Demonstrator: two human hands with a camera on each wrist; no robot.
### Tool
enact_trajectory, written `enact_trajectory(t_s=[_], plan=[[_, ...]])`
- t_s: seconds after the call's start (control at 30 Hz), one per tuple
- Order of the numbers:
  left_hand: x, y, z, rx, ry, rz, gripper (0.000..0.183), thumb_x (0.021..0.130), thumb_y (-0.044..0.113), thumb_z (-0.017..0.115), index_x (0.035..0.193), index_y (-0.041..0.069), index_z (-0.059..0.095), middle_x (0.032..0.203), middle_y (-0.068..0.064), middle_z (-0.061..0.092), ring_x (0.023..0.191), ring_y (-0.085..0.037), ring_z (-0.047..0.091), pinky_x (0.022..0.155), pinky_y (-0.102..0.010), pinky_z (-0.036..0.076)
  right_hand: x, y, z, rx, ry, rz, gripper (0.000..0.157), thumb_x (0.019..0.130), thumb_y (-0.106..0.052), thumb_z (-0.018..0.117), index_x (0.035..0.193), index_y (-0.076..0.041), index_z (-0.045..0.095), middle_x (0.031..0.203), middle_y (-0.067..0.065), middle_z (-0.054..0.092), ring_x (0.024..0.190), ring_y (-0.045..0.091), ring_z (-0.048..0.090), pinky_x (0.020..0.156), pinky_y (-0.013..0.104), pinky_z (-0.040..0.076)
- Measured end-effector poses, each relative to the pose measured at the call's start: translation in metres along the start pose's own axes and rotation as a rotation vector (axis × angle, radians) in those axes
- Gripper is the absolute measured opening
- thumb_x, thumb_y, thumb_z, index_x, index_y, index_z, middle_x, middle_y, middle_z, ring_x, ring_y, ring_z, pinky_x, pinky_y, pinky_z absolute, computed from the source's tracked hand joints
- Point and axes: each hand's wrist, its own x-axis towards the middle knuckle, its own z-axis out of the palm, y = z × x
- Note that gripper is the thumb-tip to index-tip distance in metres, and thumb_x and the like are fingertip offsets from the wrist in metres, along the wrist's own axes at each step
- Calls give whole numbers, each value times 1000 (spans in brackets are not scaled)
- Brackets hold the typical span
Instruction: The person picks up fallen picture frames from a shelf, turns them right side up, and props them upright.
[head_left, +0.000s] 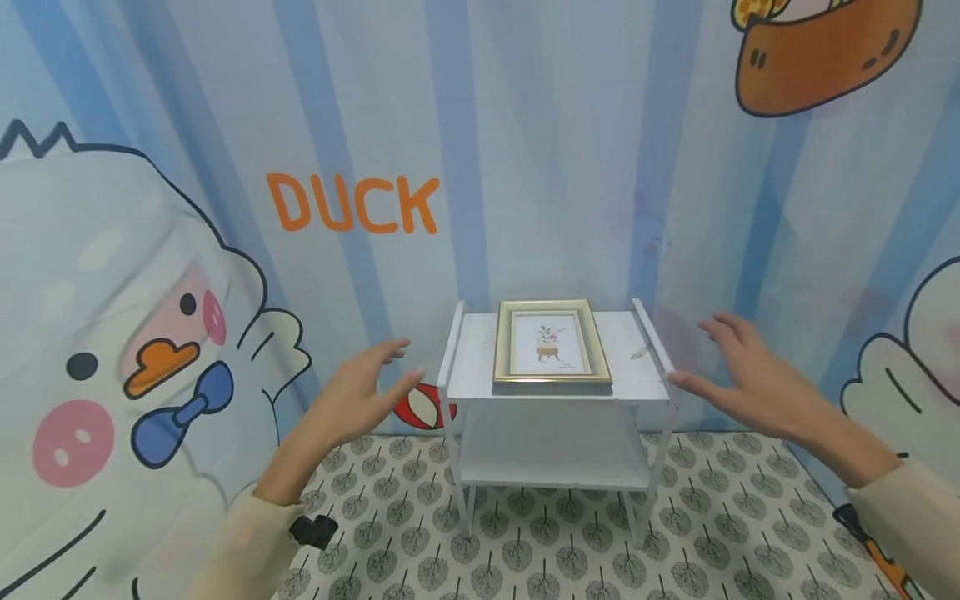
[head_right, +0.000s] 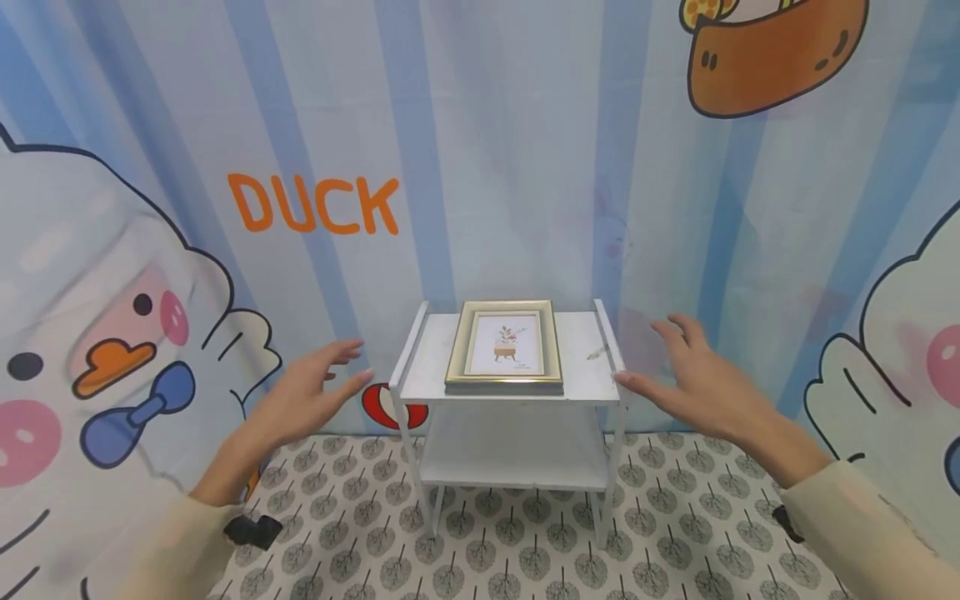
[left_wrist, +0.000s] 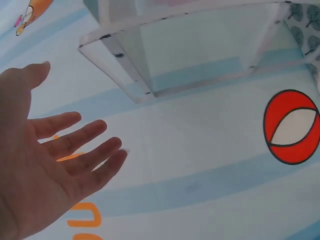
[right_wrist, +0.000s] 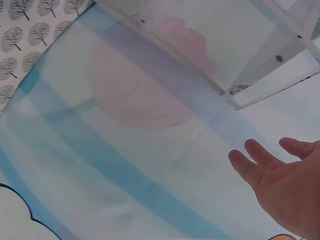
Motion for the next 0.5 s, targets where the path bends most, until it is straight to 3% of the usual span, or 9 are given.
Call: enact_trajectory(t_s=[0.2, 0.37, 0.5], plan=[[12, 19, -10, -38, -14, 46, 54, 107, 38, 61, 149, 3, 57, 151, -20, 59, 128, -40, 67, 104, -54, 58, 9, -21, -7, -27, 4, -75, 97, 100, -64, 60, 167, -4, 23, 168, 33, 23, 140, 60, 45, 103, 78, 46], [29, 40, -21, -12, -77, 50, 52, 107, 37, 61, 145, 1, 61, 150, -21, 58, 119, -39, 73, 100, -52, 61, 20, -35, -14, -32, -44, -87, 104, 99, -67, 58, 166, 3, 20, 168, 34, 25, 149, 58, 34, 117, 75, 35], [44, 55, -24, 15, -132, 39, 55, 107, 40, 60, 148, 4, 60, 150, -18, 60, 125, -37, 70, 105, -53, 58, 30, -46, -18, -21, -75, -129, 106, 100, -65, 60, 164, 9, 18, 167, 37, 24, 152, 57, 29, 123, 71, 29]])
